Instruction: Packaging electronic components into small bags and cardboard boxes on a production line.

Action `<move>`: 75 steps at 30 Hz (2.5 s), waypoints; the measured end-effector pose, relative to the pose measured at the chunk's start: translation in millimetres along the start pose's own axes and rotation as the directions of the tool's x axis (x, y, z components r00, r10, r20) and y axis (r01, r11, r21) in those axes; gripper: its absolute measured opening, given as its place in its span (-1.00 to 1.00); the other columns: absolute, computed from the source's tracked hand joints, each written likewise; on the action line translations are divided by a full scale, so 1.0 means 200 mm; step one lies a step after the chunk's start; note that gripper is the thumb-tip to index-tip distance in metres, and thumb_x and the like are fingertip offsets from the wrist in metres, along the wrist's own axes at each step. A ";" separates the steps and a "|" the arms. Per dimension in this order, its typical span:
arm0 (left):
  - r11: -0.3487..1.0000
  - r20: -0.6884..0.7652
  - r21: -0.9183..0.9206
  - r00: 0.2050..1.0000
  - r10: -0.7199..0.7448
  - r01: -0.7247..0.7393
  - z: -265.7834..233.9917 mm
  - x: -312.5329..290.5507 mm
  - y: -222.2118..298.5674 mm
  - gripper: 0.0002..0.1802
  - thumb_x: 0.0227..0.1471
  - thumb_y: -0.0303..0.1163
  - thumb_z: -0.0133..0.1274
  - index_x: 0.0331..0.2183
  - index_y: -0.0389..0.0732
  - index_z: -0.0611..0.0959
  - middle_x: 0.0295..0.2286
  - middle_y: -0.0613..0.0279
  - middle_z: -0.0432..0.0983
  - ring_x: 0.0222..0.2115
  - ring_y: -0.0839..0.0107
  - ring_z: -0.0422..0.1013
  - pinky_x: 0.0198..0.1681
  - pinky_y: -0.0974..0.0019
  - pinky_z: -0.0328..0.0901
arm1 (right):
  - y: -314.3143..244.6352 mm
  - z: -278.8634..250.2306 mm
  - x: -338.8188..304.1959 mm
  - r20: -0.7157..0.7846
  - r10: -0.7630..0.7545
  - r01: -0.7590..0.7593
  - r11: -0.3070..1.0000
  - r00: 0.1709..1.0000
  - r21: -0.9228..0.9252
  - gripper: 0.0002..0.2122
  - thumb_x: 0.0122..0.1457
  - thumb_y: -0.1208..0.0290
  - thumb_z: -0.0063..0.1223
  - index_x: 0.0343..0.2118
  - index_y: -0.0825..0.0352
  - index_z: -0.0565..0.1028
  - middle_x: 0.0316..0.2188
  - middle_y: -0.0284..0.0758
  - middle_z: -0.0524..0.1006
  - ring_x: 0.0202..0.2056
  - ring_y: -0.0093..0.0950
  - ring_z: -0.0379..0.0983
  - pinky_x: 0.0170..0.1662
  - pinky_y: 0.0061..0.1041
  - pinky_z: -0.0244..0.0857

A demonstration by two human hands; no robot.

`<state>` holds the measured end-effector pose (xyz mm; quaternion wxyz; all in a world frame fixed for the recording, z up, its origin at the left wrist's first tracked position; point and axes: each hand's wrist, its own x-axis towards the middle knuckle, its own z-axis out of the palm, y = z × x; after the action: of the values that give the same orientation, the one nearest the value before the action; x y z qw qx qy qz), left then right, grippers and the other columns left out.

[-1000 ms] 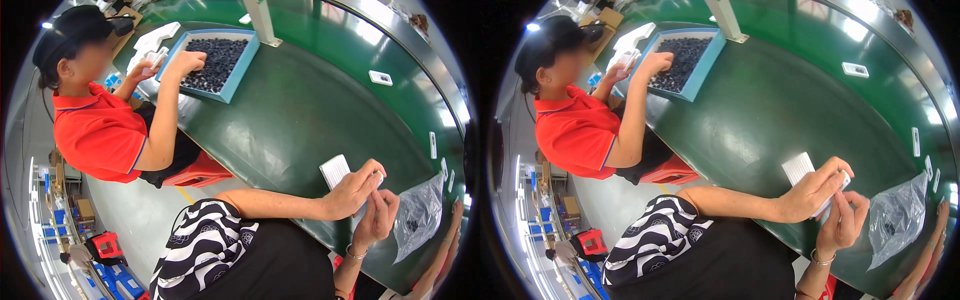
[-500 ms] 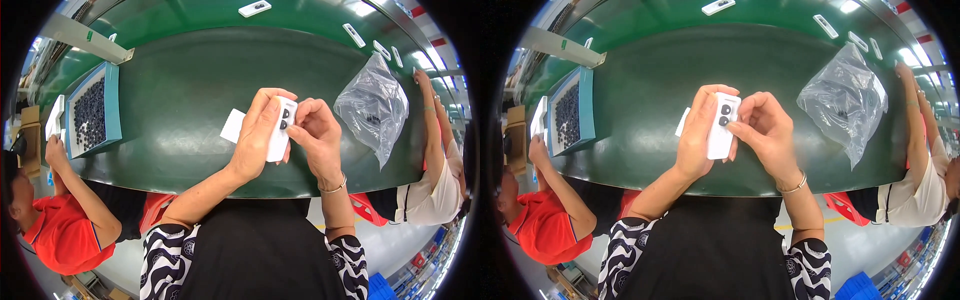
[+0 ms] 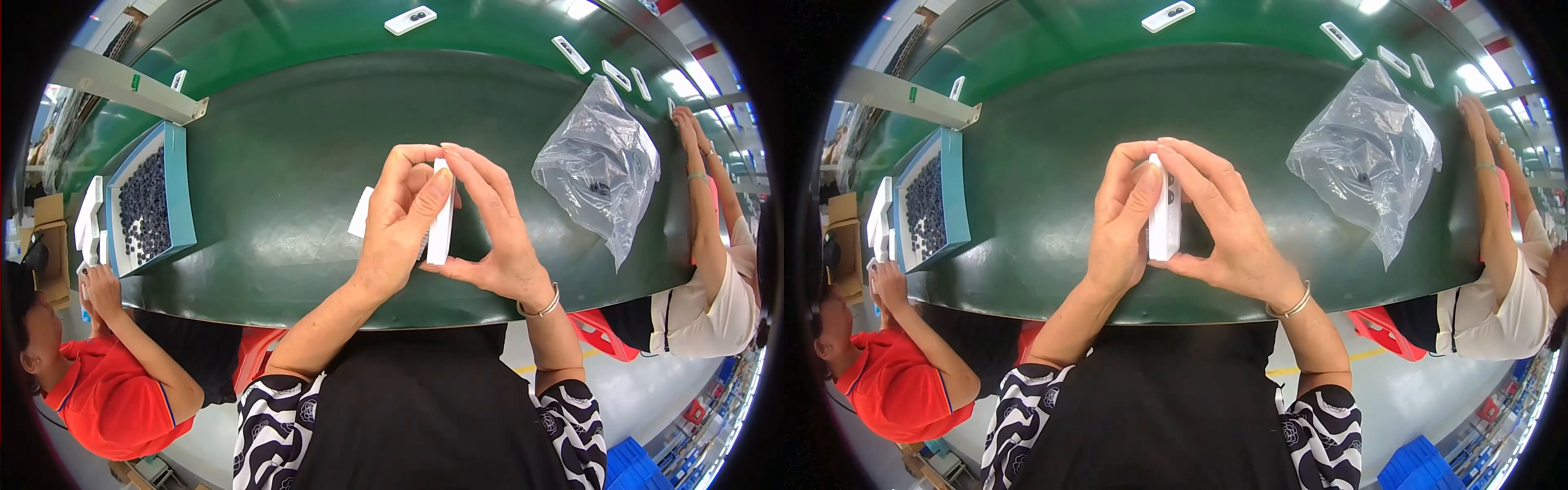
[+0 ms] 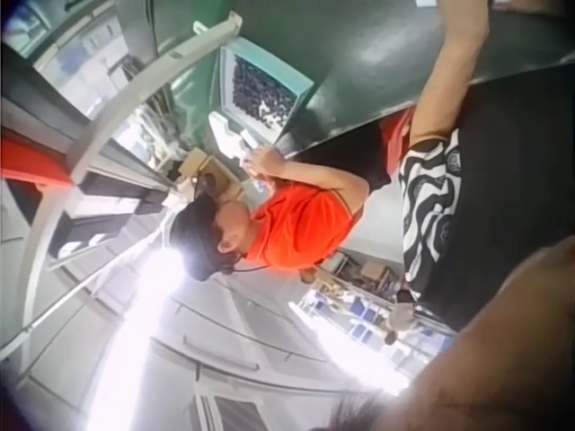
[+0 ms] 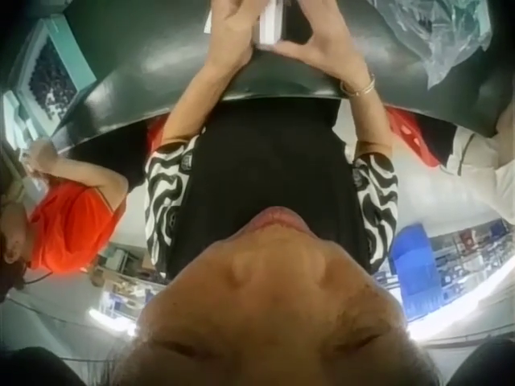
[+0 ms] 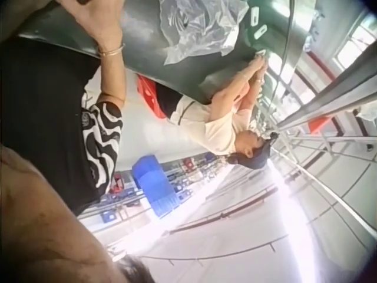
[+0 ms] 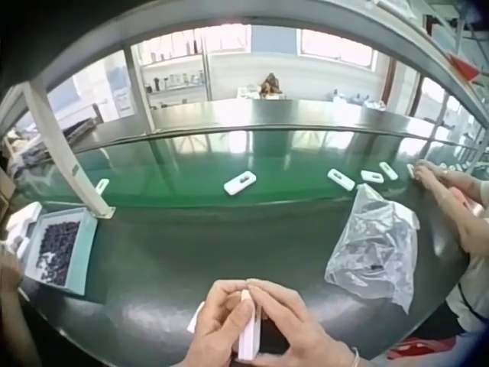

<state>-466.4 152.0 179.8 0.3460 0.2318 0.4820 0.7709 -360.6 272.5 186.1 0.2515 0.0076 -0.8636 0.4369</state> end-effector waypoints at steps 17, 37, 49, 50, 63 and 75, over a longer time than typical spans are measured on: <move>0.932 0.075 0.353 0.990 -0.116 0.082 -0.07 -0.04 0.10 -0.78 0.25 -0.30 0.07 -0.29 -0.26 0.51 -0.34 0.30 0.43 -0.42 0.58 0.37 -0.37 0.43 0.32 | 0.03 -0.03 0.02 -0.090 -0.062 0.047 0.985 0.994 -0.166 -0.15 -0.30 0.51 0.48 0.19 0.22 0.31 0.09 -0.18 0.27 0.13 -0.21 0.24 0.11 -0.27 0.30; 0.938 0.030 -0.299 0.984 -0.174 0.175 -0.24 0.06 0.16 -0.73 0.30 -0.27 -0.04 -0.24 -0.32 0.50 0.02 -0.07 0.45 0.01 0.05 0.49 -0.01 -0.02 0.50 | 0.74 -0.42 0.83 -0.305 0.446 -0.510 0.469 0.841 -0.721 -0.18 -0.04 -0.29 0.22 0.08 0.38 0.46 0.04 0.01 0.45 0.04 -0.15 0.46 0.03 -0.17 0.37; 0.920 0.031 -0.328 0.976 -0.217 0.215 -0.32 0.04 0.18 -0.76 0.25 -0.26 0.04 -0.31 -0.24 0.45 0.02 -0.15 0.45 -0.16 0.00 0.58 -0.31 0.11 0.61 | 0.45 -0.49 0.73 -0.318 0.201 -0.362 0.704 0.927 -0.610 -0.54 0.24 -0.02 0.08 -0.14 0.39 0.58 -0.38 -0.17 0.62 -0.26 -0.34 0.59 -0.17 -0.36 0.42; 0.917 0.028 -0.343 0.978 -0.205 0.202 -0.33 0.03 0.19 -0.77 0.24 -0.27 0.04 -0.31 -0.23 0.44 0.01 -0.16 0.45 -0.17 0.02 0.59 -0.32 0.13 0.61 | 0.26 -0.44 0.62 -0.272 0.152 -0.271 0.836 0.950 -0.477 -0.63 0.28 0.11 0.09 -0.20 0.41 0.59 -0.49 -0.22 0.61 -0.37 -0.41 0.59 -0.24 -0.42 0.41; 0.844 0.209 -0.360 0.916 -0.342 0.397 -0.02 -0.04 0.08 -0.50 0.32 -0.32 -0.10 0.21 -0.29 0.28 0.07 -0.14 0.41 -0.12 0.09 0.55 -0.12 0.12 0.52 | 0.35 -0.45 -0.31 -0.407 0.151 -0.426 0.490 0.901 -0.760 -0.87 0.20 0.61 -0.03 -0.22 0.45 0.53 -0.21 -0.04 0.50 -0.16 -0.04 0.46 -0.16 -0.17 0.35; 0.858 0.215 -0.067 0.848 -0.485 0.508 0.04 -0.07 0.03 -0.53 0.32 -0.35 -0.08 0.16 -0.37 0.33 -0.02 -0.01 0.46 -0.17 0.16 0.56 -0.09 0.18 0.50 | 0.34 -0.43 -0.32 -0.443 0.364 -0.555 0.699 0.819 -0.452 -0.90 0.21 0.53 0.10 -0.26 0.42 0.55 -0.42 -0.23 0.56 -0.36 -0.33 0.54 -0.31 -0.40 0.39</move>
<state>-453.1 144.4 188.7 0.5917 0.1501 0.4423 0.6571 -284.4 366.9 148.9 0.2597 -0.3565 -0.8732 0.2073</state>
